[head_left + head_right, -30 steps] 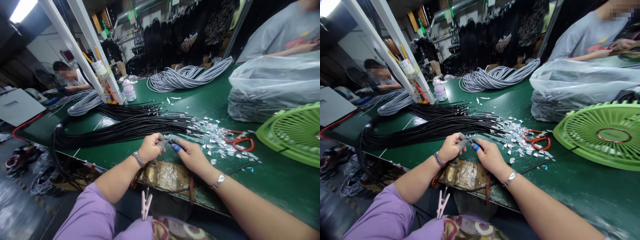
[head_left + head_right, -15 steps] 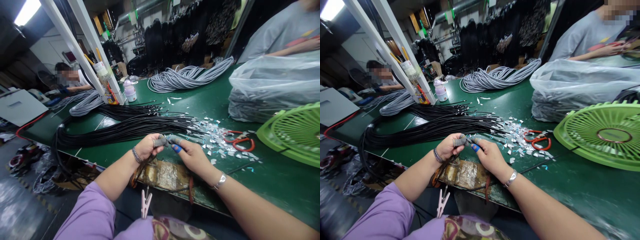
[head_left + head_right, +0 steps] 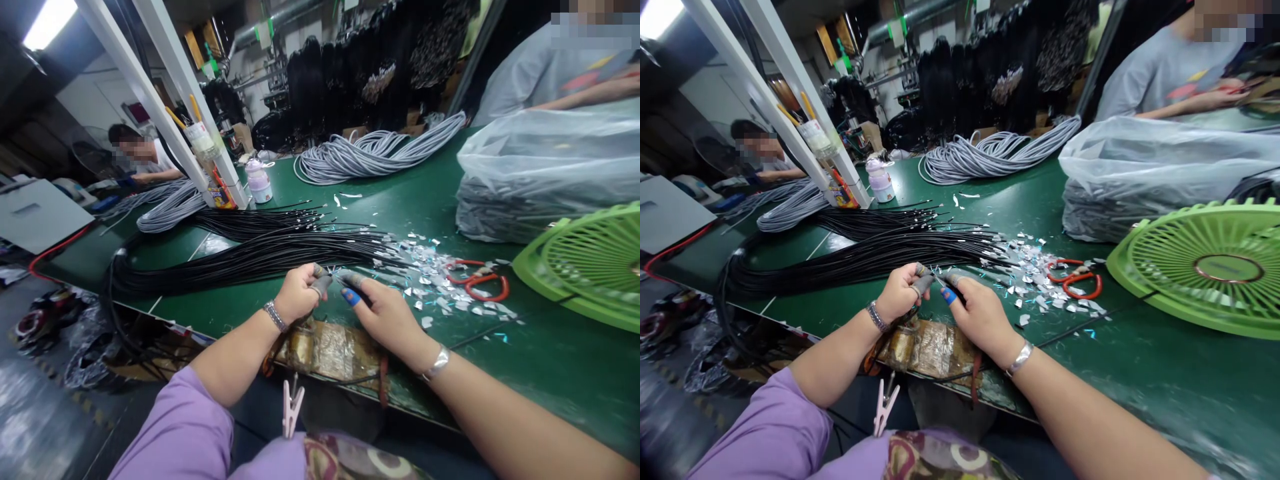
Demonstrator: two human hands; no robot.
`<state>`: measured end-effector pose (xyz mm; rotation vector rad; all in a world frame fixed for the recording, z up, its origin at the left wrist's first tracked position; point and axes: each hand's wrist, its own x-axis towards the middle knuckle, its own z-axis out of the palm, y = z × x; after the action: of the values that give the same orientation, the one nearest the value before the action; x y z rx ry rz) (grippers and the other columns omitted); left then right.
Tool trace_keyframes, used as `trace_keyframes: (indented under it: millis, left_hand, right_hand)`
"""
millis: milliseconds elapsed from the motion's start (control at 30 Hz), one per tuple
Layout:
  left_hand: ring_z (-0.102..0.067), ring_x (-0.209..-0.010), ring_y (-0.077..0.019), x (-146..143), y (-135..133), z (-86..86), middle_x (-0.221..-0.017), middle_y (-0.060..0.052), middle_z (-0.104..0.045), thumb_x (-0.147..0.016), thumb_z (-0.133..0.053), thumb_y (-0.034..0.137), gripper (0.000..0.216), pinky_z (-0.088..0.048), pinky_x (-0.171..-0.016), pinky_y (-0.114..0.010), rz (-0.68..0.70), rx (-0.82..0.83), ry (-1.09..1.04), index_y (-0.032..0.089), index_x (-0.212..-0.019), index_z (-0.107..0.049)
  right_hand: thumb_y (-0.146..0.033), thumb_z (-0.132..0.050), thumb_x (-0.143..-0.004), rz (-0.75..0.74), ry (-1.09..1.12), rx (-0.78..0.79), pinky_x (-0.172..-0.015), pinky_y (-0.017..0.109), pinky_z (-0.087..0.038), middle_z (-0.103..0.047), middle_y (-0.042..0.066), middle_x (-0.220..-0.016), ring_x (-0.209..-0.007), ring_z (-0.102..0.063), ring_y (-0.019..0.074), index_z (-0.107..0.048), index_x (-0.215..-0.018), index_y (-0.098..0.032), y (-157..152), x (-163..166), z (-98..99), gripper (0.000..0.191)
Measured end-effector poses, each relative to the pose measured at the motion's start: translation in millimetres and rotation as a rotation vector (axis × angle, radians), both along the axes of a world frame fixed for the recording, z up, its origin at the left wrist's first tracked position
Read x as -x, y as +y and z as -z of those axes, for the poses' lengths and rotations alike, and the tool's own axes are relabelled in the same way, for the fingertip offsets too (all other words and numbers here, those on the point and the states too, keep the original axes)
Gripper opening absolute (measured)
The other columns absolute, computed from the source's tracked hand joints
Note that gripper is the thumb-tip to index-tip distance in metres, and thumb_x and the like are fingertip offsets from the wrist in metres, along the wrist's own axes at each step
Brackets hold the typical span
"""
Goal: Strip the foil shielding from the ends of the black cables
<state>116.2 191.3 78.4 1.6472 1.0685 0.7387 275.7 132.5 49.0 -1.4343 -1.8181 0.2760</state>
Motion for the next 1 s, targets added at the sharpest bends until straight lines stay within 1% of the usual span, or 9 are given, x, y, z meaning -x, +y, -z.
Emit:
trace_keyframes:
  millis: [167, 267, 367, 467, 633, 833, 1000]
  left_hand:
    - [-0.047, -0.043, -0.0070, 2.7, -0.1, 4.6, -0.052, 0.003, -0.057, -0.076, -0.053, 0.020, 0.006, -0.033, -0.044, -0.017, 0.011, -0.230, 0.139, 0.016, -0.071, -0.053]
    - [-0.052, -0.050, -0.0102, 4.4, 0.1, 5.9, -0.057, 0.001, -0.059, -0.077, -0.053, 0.019, 0.005, -0.035, -0.049, -0.019, 0.021, -0.358, 0.236, 0.017, -0.072, -0.055]
    - [-0.054, -0.055, -0.0123, 5.8, -0.6, 5.7, -0.061, 0.000, -0.061, -0.076, -0.053, 0.018, 0.004, -0.037, -0.054, -0.022, 0.026, -0.461, 0.321, 0.018, -0.075, -0.057]
    - [-0.053, -0.057, -0.0139, 6.6, -2.0, 5.4, -0.063, -0.001, -0.062, -0.074, -0.057, 0.017, 0.003, -0.037, -0.057, -0.023, 0.022, -0.550, 0.415, 0.020, -0.075, -0.058]
    - [-0.057, -0.062, -0.0171, 6.5, -4.2, 5.2, -0.067, -0.003, -0.063, -0.075, -0.057, 0.018, 0.006, -0.037, -0.059, -0.025, 0.024, -0.594, 0.504, 0.019, -0.079, -0.059]
    - [-0.060, -0.066, -0.0202, 5.2, -6.6, 3.2, -0.070, -0.006, -0.065, -0.075, -0.056, 0.020, 0.010, -0.039, -0.059, -0.027, 0.020, -0.620, 0.613, 0.019, -0.084, -0.060]
    - [-0.061, -0.065, -0.0212, 4.4, -8.2, 1.4, -0.070, -0.006, -0.065, -0.073, -0.057, 0.020, 0.012, -0.041, -0.059, -0.028, 0.025, -0.636, 0.703, 0.019, -0.085, -0.060]
  right_hand:
    - [-0.030, -0.045, -0.088, 0.028, -0.057, 0.020, -0.066, 0.032, -0.050, -0.071, 0.008, -0.080, -0.073, -0.065, 0.0222, -0.066, -0.092, -0.019, 1.5, 0.3, 2.0, 0.024]
    - [-0.030, -0.045, -0.088, 0.038, -0.078, 0.041, -0.068, 0.033, -0.050, -0.071, 0.009, -0.082, -0.074, -0.066, 0.0233, -0.067, -0.093, -0.018, 2.0, 0.6, 1.5, 0.025]
    - [-0.030, -0.045, -0.088, 0.036, -0.063, 0.063, -0.068, 0.033, -0.050, -0.071, 0.009, -0.083, -0.075, -0.066, 0.0231, -0.067, -0.094, -0.018, 2.7, 0.8, 0.9, 0.025]
    - [-0.029, -0.046, -0.088, 0.026, -0.016, 0.079, -0.065, 0.032, -0.049, -0.072, 0.007, -0.080, -0.071, -0.065, 0.0218, -0.068, -0.093, -0.019, 3.6, 0.4, 0.9, 0.024]
    - [-0.029, -0.046, -0.088, -0.015, 0.034, 0.092, -0.066, 0.031, -0.049, -0.072, 0.007, -0.079, -0.070, -0.065, 0.0209, -0.068, -0.087, -0.020, 4.4, -0.2, 0.7, 0.024]
    - [-0.028, -0.046, -0.087, -0.004, 0.014, 0.087, -0.066, 0.032, -0.050, -0.072, 0.009, -0.083, -0.073, -0.066, 0.0221, -0.068, -0.095, -0.017, 5.1, 2.2, 2.0, 0.026]
    - [-0.026, -0.047, -0.086, -0.028, 0.072, 0.091, -0.065, 0.032, -0.050, -0.073, 0.007, -0.081, -0.071, -0.066, 0.0214, -0.069, -0.091, -0.020, 5.7, 4.6, 4.3, 0.023]
